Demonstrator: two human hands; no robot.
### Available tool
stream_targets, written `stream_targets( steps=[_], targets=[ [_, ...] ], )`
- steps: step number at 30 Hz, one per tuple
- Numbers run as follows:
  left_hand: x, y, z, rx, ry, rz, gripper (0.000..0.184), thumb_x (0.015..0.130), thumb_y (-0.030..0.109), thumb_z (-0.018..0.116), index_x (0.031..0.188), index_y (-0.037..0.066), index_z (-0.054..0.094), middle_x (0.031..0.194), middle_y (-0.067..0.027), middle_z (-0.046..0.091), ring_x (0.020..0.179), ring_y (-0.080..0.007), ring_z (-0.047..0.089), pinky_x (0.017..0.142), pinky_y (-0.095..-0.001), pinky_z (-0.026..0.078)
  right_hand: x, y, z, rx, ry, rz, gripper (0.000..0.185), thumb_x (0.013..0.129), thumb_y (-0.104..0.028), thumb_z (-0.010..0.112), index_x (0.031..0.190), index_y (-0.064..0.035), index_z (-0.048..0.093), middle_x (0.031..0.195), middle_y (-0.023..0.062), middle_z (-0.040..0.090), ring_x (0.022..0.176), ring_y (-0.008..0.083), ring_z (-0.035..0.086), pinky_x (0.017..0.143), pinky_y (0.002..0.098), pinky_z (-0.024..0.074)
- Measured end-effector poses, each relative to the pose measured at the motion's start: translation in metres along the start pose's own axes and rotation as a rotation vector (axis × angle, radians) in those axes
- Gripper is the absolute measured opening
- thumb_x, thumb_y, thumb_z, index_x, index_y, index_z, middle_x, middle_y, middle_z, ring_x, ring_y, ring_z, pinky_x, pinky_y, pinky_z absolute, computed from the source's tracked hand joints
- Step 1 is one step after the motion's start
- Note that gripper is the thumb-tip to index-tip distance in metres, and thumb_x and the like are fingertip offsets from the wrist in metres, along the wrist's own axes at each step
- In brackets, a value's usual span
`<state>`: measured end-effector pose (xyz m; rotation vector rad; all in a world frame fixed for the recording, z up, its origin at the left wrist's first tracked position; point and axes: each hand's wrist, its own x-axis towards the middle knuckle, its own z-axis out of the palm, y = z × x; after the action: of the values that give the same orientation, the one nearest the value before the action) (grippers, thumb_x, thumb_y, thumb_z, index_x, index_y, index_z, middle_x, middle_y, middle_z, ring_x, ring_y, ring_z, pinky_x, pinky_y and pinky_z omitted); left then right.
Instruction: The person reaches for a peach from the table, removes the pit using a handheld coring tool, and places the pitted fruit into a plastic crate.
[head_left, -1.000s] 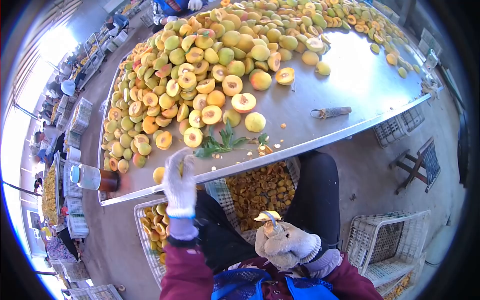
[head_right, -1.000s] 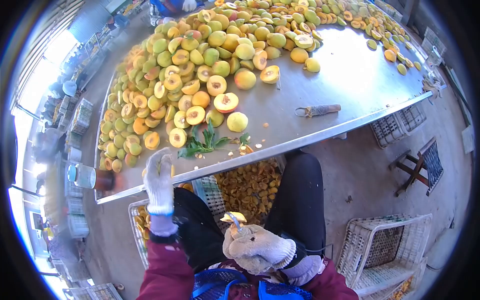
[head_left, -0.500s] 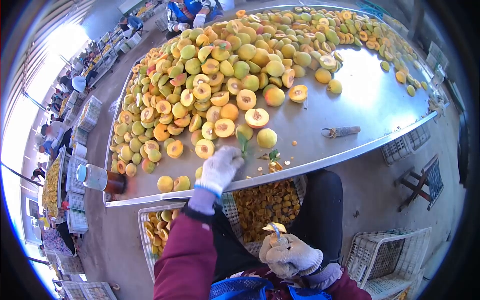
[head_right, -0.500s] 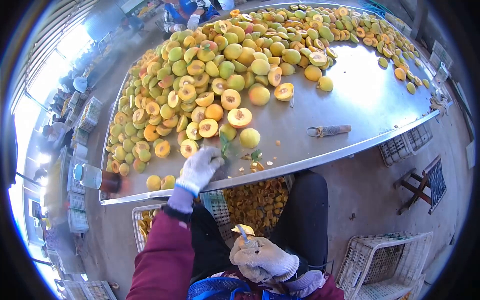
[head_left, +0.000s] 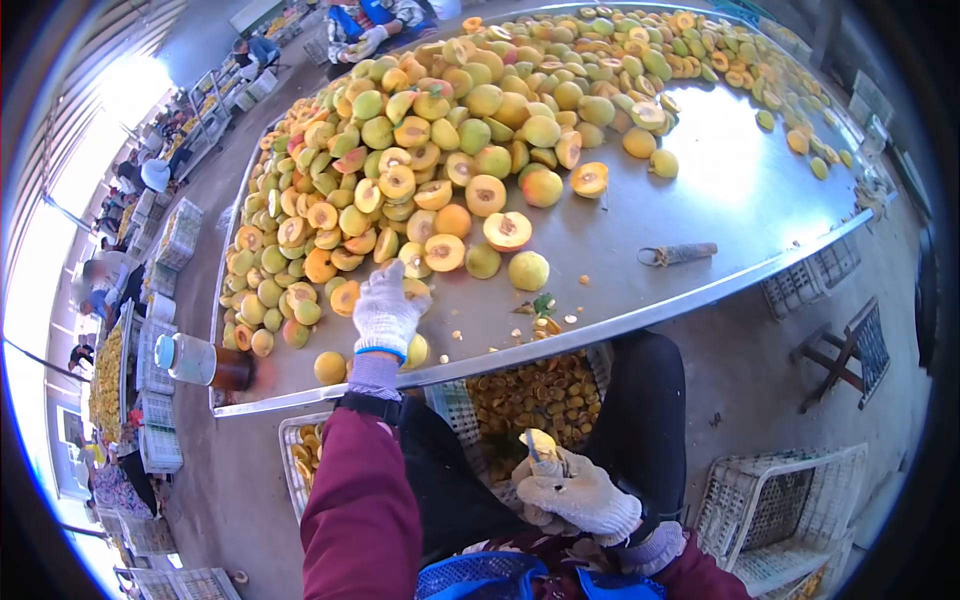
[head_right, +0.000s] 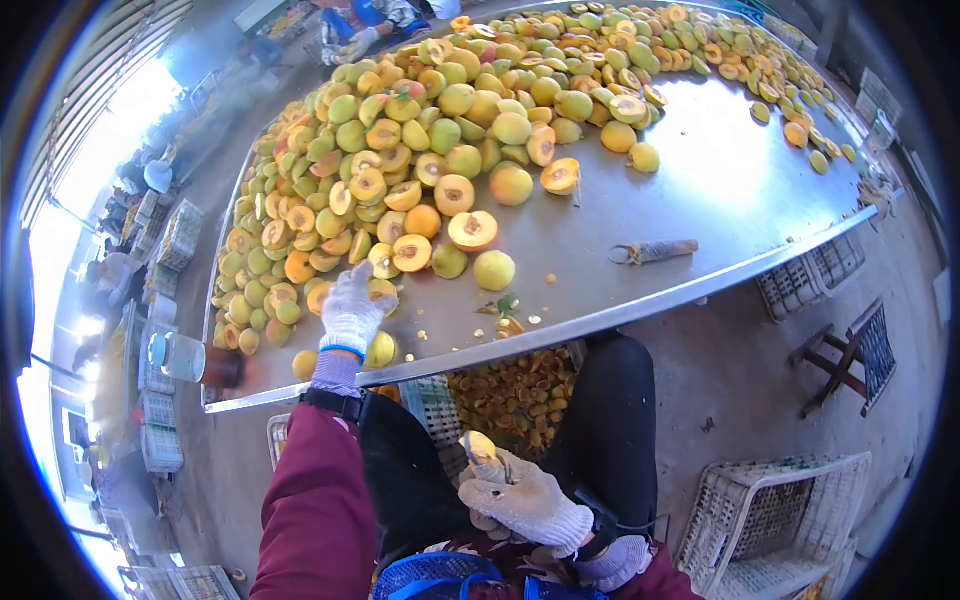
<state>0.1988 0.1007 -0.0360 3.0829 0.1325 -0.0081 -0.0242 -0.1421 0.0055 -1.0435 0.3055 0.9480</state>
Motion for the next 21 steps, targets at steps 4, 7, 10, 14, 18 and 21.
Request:
stream_targets(
  steps=[4, 7, 10, 14, 18, 21],
  targets=[
    [-0.004, -0.018, 0.017, -0.322, -0.178, 0.062, 0.056, 0.079, 0.037, 0.075, 0.120, 0.005, 0.057, 0.112, -0.0194, 0.065, 0.102, -0.0336, 0.064, 0.092, -0.0395, 0.049, 0.015, 0.017, 0.000, -0.136, 0.054, -0.072, 0.028, 0.087, -0.028, 0.064, 0.105, -0.0105, 0.053, 0.067, -0.0001, 0.057, 0.055, 0.0085, 0.053, 0.050, 0.0247, 0.0432],
    [-0.026, -0.015, 0.016, -0.661, -0.182, 0.147, 0.053, 0.081, 0.032, 0.074, 0.120, 0.002, 0.055, 0.108, -0.0149, 0.065, 0.099, -0.0251, 0.064, 0.088, -0.0344, 0.050, 0.021, 0.028, -0.002, -0.422, 0.179, -0.220, 0.034, 0.086, -0.038, 0.061, 0.105, -0.0105, 0.053, 0.069, 0.0063, 0.065, 0.061, 0.0199, 0.064, 0.054, 0.0330, 0.0491],
    [-0.102, 0.031, -0.047, -1.651, -0.352, -0.043, 0.040, 0.085, 0.019, 0.072, 0.116, 0.000, 0.057, 0.101, -0.0084, 0.063, 0.096, -0.0191, 0.063, 0.083, -0.0321, 0.052, 0.015, 0.020, 0.002, -0.898, 0.424, -0.279, 0.040, 0.086, -0.046, 0.059, 0.104, -0.0112, 0.053, 0.073, 0.0129, 0.067, 0.069, 0.0317, 0.068, 0.059, 0.0410, 0.0508],
    [-0.151, 0.046, -0.065, -1.043, -0.361, 0.615, 0.041, 0.082, 0.020, 0.074, 0.117, 0.004, 0.059, 0.108, -0.0119, 0.065, 0.100, -0.0224, 0.064, 0.086, -0.0345, 0.051, 0.015, 0.019, 0.004, -1.002, 0.548, -0.351, 0.042, 0.085, -0.049, 0.062, 0.101, -0.0113, 0.053, 0.067, 0.0146, 0.066, 0.065, 0.0362, 0.066, 0.058, 0.0450, 0.0503],
    [-0.150, 0.041, -0.038, -0.823, -0.254, 0.369, 0.043, 0.085, 0.024, 0.070, 0.122, 0.005, 0.058, 0.112, -0.0151, 0.063, 0.104, -0.0281, 0.062, 0.092, -0.0355, 0.048, 0.006, 0.017, 0.006, -1.079, 0.518, -0.290, 0.040, 0.084, -0.049, 0.063, 0.097, -0.0119, 0.055, 0.068, 0.0141, 0.065, 0.065, 0.0359, 0.066, 0.057, 0.0429, 0.0501],
    [-0.169, 0.038, -0.026, -1.275, -0.407, 0.191, 0.043, 0.088, 0.025, 0.066, 0.125, 0.004, 0.055, 0.116, -0.0112, 0.061, 0.105, -0.0227, 0.060, 0.093, -0.0335, 0.047, 0.001, 0.019, 0.004, -0.924, 0.497, -0.431, 0.038, 0.084, -0.047, 0.063, 0.099, -0.0133, 0.055, 0.073, 0.0132, 0.066, 0.068, 0.0359, 0.066, 0.059, 0.0431, 0.0503]
  ],
)
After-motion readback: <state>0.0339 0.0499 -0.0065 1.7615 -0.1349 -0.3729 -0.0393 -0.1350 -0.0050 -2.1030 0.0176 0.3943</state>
